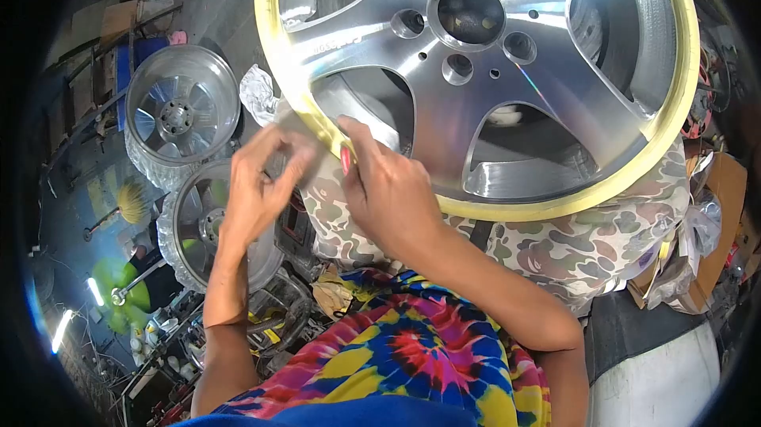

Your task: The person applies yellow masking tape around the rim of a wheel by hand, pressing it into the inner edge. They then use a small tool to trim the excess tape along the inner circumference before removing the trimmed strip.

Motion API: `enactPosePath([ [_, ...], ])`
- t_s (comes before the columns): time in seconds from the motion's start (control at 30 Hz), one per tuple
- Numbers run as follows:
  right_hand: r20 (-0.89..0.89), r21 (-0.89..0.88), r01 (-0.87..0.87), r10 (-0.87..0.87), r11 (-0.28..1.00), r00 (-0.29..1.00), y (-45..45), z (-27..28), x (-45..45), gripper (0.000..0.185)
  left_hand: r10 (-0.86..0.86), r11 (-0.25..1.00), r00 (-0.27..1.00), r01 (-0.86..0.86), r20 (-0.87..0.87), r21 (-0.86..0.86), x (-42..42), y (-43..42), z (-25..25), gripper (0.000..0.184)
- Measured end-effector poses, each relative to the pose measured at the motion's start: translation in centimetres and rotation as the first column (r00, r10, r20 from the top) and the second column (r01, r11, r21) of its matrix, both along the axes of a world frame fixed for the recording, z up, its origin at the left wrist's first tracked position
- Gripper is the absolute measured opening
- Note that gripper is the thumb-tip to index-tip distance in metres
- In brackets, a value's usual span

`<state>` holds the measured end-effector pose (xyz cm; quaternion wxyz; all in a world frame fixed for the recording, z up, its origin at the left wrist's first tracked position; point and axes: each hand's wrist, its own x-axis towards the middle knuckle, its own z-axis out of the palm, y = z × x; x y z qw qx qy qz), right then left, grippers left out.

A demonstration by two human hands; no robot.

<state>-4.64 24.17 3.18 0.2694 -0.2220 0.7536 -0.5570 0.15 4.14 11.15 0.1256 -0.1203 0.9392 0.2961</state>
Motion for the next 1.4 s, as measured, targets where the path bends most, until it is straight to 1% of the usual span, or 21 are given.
enactPosePath([
  [0.03,0.002,0.000,0.000,0.000,1.000,1.000,0.2,-0.3,-0.1,0.052,0.000,1.000,1.000,0.000,0.002,0.000,-0.3,-0.9,-0.5,0.022],
  [0.07,-0.046,-0.009,-0.010,0.009,1.000,0.999,0.4,-0.7,-0.1,0.043,-0.172,0.968,0.979,0.147,-0.110,-0.204,-0.5,-2.0,-1.4,0.022],
  [0.1,-0.094,-0.016,-0.019,0.017,1.000,0.995,0.5,-0.9,0.0,0.035,-0.356,0.874,0.917,0.258,-0.181,-0.412,-0.7,-2.7,-2.0,0.022],
  [0.13,-0.091,-0.015,-0.016,0.015,1.000,0.996,0.5,-1.0,0.1,0.035,-0.399,0.833,0.910,0.307,-0.116,-0.460,-0.9,-3.0,-2.2,0.025],
  [0.17,-0.101,0.014,-0.036,0.037,0.999,0.994,0.5,-1.1,0.2,0.029,-0.401,0.833,0.909,0.310,-0.114,-0.458,-1.2,-3.3,-2.5,0.025],
  [0.23,-0.107,0.041,-0.054,0.058,0.998,0.993,0.6,-1.2,0.2,0.024,-0.571,0.699,0.821,0.475,-0.016,-0.534,-1.7,-4.1,-3.1,0.038],
  [0.3,-0.167,0.160,-0.146,0.173,0.976,0.971,0.7,-1.1,0.0,0.028,-0.610,0.658,0.792,0.522,0.023,-0.542,-2.1,-4.6,-3.4,0.036],
  [0.33,-0.163,0.161,-0.145,0.172,0.976,0.971,0.8,-0.7,-0.2,0.028,-0.644,0.617,0.763,0.563,0.058,-0.550,-2.3,-4.7,-3.6,0.034],
  [0.4,-0.081,0.283,-0.205,0.237,0.937,0.968,1.0,-0.1,-0.5,0.028,-0.660,0.606,0.748,0.585,0.069,-0.539,-2.5,-4.9,-3.8,0.034],
  [0.47,-0.085,0.298,-0.211,0.246,0.931,0.966,1.2,-0.2,-0.5,0.029,-0.676,0.595,0.732,0.607,0.081,-0.527,-2.6,-5.1,-3.9,0.035],
  [0.53,-0.091,0.314,-0.214,0.254,0.925,0.963,1.5,-0.4,-0.4,0.030,-0.687,0.579,0.718,0.633,0.110,-0.514,-2.6,-5.3,-3.9,0.048],
  [0.57,-0.100,0.297,-0.193,0.232,0.935,0.968,1.6,-0.6,-0.2,0.030,-0.688,0.579,0.717,0.634,0.112,-0.512,-2.6,-5.3,-3.9,0.048],
  [0.63,-0.105,0.280,-0.170,0.206,0.945,0.973,1.7,-0.8,0.0,0.029,-0.690,0.585,0.716,0.640,0.110,-0.499,-2.7,-5.3,-3.8,0.048],
  [0.7,-0.046,0.274,-0.255,0.278,0.927,0.960,1.6,-1.1,0.3,0.029,-0.696,0.579,0.709,0.649,0.116,-0.494,-2.9,-5.3,-3.7,0.047],
  [0.77,-0.062,0.232,-0.243,0.263,0.942,0.963,1.4,-1.4,1.2,0.030,-0.700,0.574,0.704,0.655,0.120,-0.492,-3.0,-5.2,-3.7,0.046],
  [0.83,-0.078,0.187,-0.233,0.251,0.954,0.965,1.5,-1.3,1.3,0.030,-0.705,0.566,0.700,0.652,0.113,-0.504,-3.1,-5.0,-3.5,0.033],
  [0.9,-0.061,0.330,-0.289,0.326,0.899,0.943,1.8,-0.8,0.6,0.032,-0.708,0.566,0.697,0.658,0.116,-0.496,-3.0,-5.0,-3.5,0.033],
  [0.97,-0.040,0.335,-0.291,0.322,0.896,0.946,2.2,-0.5,0.0,0.033,-0.710,0.568,0.695,0.662,0.117,-0.488,-2.8,-5.1,-3.6,0.034],
  [1.03,-0.018,0.342,-0.293,0.318,0.893,0.948,2.4,-0.5,-0.5,0.034,-0.711,0.566,0.689,0.678,0.138,-0.468,-2.5,-5.1,-3.7,0.050],
  [1.1,-0.068,0.379,-0.334,0.386,0.863,0.920,2.6,-0.6,-0.8,0.045,-0.709,0.568,0.691,0.678,0.142,-0.467,-2.4,-4.9,-3.7,0.051],
  [1.4,-0.083,0.376,-0.341,0.398,0.862,0.914,2.4,-1.0,-0.7,0.040,-0.695,0.575,0.699,0.680,0.168,-0.454,-1.1,-3.7,-4.1,0.059],
])
